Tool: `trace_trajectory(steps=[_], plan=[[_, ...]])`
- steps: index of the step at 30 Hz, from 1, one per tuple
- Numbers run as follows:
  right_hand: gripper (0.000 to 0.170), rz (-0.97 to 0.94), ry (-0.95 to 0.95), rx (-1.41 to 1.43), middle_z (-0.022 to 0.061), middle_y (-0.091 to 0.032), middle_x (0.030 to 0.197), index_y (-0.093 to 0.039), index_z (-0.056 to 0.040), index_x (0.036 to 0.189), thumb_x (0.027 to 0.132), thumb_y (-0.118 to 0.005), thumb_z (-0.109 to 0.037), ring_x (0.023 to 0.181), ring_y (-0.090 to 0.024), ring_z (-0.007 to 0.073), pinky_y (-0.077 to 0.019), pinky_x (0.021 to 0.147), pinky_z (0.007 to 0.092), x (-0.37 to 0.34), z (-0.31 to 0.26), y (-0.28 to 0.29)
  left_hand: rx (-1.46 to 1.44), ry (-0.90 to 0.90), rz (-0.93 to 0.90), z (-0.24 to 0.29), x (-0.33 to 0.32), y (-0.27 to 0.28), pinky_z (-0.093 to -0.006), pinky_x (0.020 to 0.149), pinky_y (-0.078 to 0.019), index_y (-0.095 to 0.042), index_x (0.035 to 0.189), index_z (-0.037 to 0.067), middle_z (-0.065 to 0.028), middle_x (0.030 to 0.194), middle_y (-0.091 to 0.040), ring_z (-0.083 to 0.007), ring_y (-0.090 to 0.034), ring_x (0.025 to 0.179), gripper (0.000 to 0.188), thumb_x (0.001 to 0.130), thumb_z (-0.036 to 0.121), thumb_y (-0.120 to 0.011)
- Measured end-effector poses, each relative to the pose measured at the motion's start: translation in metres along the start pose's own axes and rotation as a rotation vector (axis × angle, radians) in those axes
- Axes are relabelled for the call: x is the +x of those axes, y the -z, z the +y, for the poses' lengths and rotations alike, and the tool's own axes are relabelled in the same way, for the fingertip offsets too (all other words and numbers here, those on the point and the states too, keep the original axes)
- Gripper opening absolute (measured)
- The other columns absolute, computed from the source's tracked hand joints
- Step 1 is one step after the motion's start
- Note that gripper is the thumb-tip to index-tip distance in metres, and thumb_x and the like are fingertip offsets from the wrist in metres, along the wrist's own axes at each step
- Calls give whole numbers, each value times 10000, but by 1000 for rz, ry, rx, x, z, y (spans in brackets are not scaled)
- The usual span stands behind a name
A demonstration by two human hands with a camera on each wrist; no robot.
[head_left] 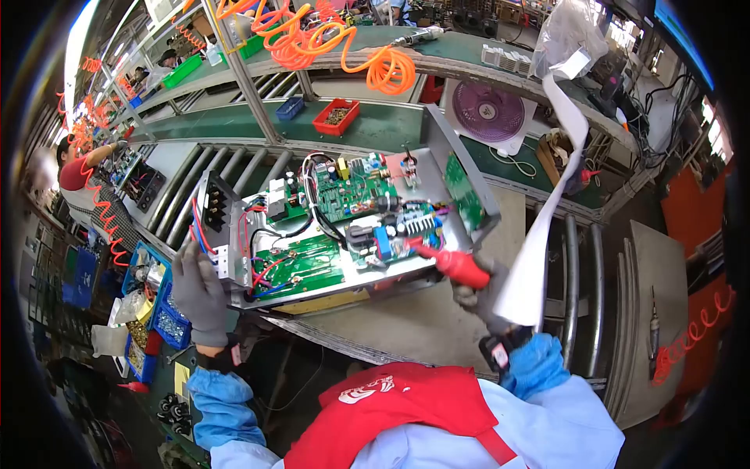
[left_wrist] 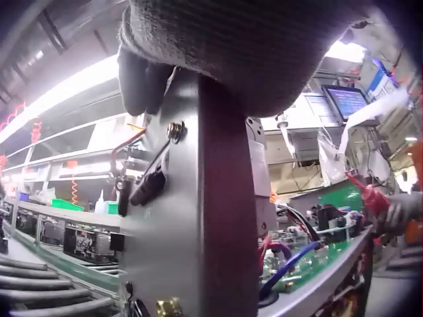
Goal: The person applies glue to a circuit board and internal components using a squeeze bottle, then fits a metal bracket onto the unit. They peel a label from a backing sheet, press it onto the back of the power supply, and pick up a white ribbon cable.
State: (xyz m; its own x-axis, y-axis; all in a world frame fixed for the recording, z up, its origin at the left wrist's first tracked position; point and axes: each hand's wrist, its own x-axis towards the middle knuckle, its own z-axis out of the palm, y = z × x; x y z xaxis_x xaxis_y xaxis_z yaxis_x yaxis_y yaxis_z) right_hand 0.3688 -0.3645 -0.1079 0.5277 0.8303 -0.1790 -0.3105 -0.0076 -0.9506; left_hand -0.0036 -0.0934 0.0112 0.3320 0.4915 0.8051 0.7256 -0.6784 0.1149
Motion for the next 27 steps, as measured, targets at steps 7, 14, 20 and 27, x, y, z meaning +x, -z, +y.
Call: trace_trajectory(steps=[7,14,20,27], plan=[[543,1,12,5,94,-631,809,-593,-17,1150,785,-697,-405,565,-537,127,-441,511,279,-97,-123,-37,-94,224,78,-36,7,-30,-418,828,-516,-671,1155,1,-196,1056,-678,-351,-660,967,288,995,217,-570],[403,142,722,-1009,173,-640,864,-632,-35,1012,744,-778,-297,745,-655,340,-521,692,395,-16,-202,-66,-124,248,108,-35,4,-27,-420,841,-515,-671,1159,-12,-190,1067,-684,-349,-663,962,306,991,225,-574],[384,18,734,-1292,190,-660,844,-631,-43,963,768,-724,-360,789,-674,381,-527,702,439,34,-196,-78,-134,282,91,-29,5,-24,-401,867,-500,-666,1147,-33,-189,1071,-681,-328,-653,987,305,997,207,-552],[374,-13,681,-1285,198,-664,820,-632,-50,951,778,-720,-370,768,-677,379,-528,692,441,48,-195,-81,-153,266,110,-32,4,-28,-398,849,-506,-668,1146,-41,-189,1068,-682,-320,-658,969,308,998,206,-558]])
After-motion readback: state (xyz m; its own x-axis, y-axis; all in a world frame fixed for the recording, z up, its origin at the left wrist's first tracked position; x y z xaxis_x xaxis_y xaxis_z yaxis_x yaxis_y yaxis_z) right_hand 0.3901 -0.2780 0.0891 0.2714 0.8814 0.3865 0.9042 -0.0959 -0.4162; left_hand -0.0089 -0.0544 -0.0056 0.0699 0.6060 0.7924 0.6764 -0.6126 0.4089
